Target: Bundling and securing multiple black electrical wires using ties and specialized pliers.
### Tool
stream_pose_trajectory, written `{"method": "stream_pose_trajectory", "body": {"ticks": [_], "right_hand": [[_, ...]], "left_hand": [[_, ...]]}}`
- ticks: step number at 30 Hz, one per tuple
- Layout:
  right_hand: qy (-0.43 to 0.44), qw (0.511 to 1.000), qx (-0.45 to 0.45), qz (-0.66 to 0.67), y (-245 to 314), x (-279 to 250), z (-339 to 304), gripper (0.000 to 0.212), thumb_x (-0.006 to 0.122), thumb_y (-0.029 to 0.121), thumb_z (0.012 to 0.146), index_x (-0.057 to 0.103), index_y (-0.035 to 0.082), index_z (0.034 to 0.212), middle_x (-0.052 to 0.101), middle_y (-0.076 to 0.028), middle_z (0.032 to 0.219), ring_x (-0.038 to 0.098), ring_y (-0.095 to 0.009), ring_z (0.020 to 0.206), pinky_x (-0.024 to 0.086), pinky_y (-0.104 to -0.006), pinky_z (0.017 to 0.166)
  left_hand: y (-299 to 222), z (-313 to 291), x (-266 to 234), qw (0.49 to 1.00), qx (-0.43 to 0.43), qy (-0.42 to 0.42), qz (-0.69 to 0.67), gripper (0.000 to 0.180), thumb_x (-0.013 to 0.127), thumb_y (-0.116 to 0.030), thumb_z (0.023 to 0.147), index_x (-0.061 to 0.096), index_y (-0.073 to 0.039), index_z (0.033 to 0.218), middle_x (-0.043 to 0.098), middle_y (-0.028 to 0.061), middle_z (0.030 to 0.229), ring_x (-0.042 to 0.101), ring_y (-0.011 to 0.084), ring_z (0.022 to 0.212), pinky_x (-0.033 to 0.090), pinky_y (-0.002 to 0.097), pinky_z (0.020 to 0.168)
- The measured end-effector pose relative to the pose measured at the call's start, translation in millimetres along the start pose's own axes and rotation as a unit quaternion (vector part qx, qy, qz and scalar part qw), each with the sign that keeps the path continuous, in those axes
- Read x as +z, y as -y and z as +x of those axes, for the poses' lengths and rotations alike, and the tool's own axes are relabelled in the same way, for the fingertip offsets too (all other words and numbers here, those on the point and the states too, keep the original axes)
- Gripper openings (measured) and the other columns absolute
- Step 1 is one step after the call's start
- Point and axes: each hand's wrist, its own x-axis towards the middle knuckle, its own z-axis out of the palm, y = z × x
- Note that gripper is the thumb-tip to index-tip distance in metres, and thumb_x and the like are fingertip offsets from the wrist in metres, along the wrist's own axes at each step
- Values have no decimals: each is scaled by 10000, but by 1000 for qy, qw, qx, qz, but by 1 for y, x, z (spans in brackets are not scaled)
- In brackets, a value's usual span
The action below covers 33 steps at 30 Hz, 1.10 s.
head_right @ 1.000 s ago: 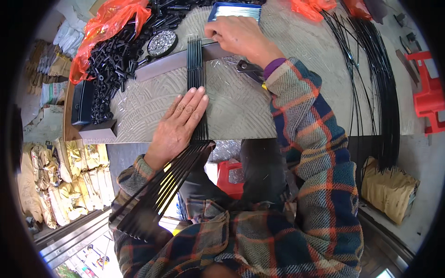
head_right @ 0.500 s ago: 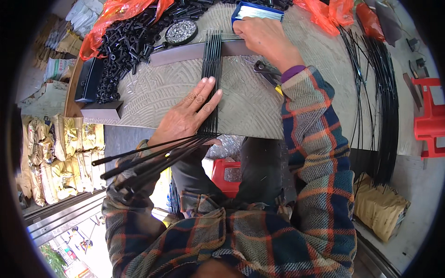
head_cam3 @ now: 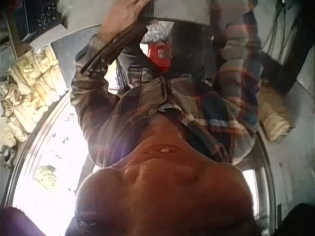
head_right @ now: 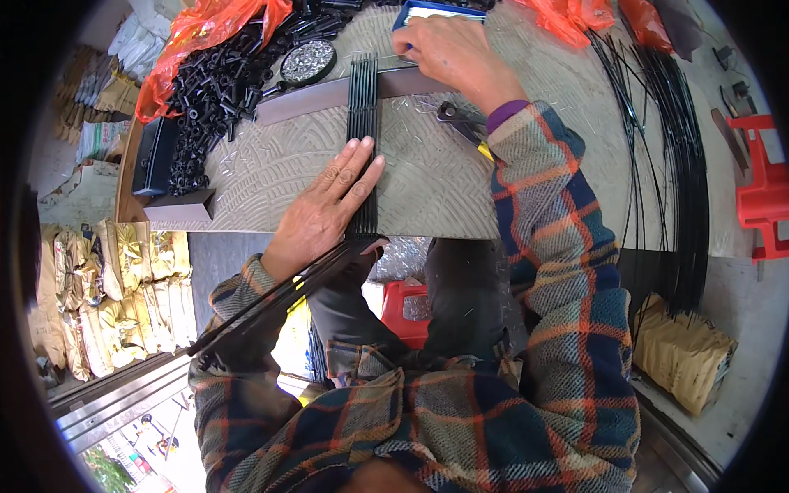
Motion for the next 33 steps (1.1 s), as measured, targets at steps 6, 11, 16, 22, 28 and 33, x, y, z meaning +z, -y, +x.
{"method": "stream_pose_trajectory", "body": {"ticks": [6, 11, 16, 22, 28, 33], "right_hand": [[10, 999, 29, 36, 1, 16, -1, 50, 575, 124, 790, 590, 140, 835, 622, -46, 842, 622, -267, 798, 473, -394, 653], [-96, 986, -40, 132, 8, 20, 11, 175, 549, 51, 771, 580, 100, 936, 628, -93, 909, 616, -294, 819, 475, -399, 664], [-137, 978, 100, 124, -27, -11, 12, 119, 505, 105, 814, 589, 22, 802, 566, -139, 853, 552, -305, 834, 429, -410, 727], [12, 995, 59, -74, -49, -22, 23, 184, 512, 173, 818, 622, 33, 773, 580, -124, 858, 560, -274, 862, 415, -404, 754], [81, 991, 101, -28, -47, -23, 27, 159, 511, 156, 816, 607, 44, 757, 572, -122, 841, 568, -282, 866, 415, -405, 750], [21, 996, 87, -30, -45, -30, 29, 145, 521, 135, 817, 590, 45, 728, 575, -125, 832, 565, -294, 856, 425, -409, 740]], "left_hand": [[0, 2, 0, 1000, 1, 6, -16, 785, 607, -231, 690, 309, -17, 1383, 257, 181, 1451, 256, 333, 1346, 268, 387, 1092], [0, 1, 2, 1000, -4, 1, -22, 755, 595, -157, 705, 303, -25, 1388, 250, 172, 1458, 255, 325, 1348, 261, 386, 1098], [-3, 2, 4, 987, -9, -39, 155, 776, 597, -368, 764, 299, -15, 1387, 250, 167, 1461, 234, 349, 1352, 250, 411, 1090], [-13, -6, -2, 1000, -16, 16, -9, 927, 604, -559, 711, 292, 0, 1382, 271, 170, 1450, 238, 361, 1345, 251, 419, 1084], [-18, -15, 2, 1000, -14, 1, -5, 948, 605, -577, 696, 305, 24, 1366, 288, 179, 1436, 251, 360, 1340, 252, 422, 1086], [-18, -13, 4, 999, -12, -26, -15, 1000, 689, -569, 626, 345, 39, 1341, 323, 201, 1413, 281, 366, 1329, 276, 431, 1077]]}}
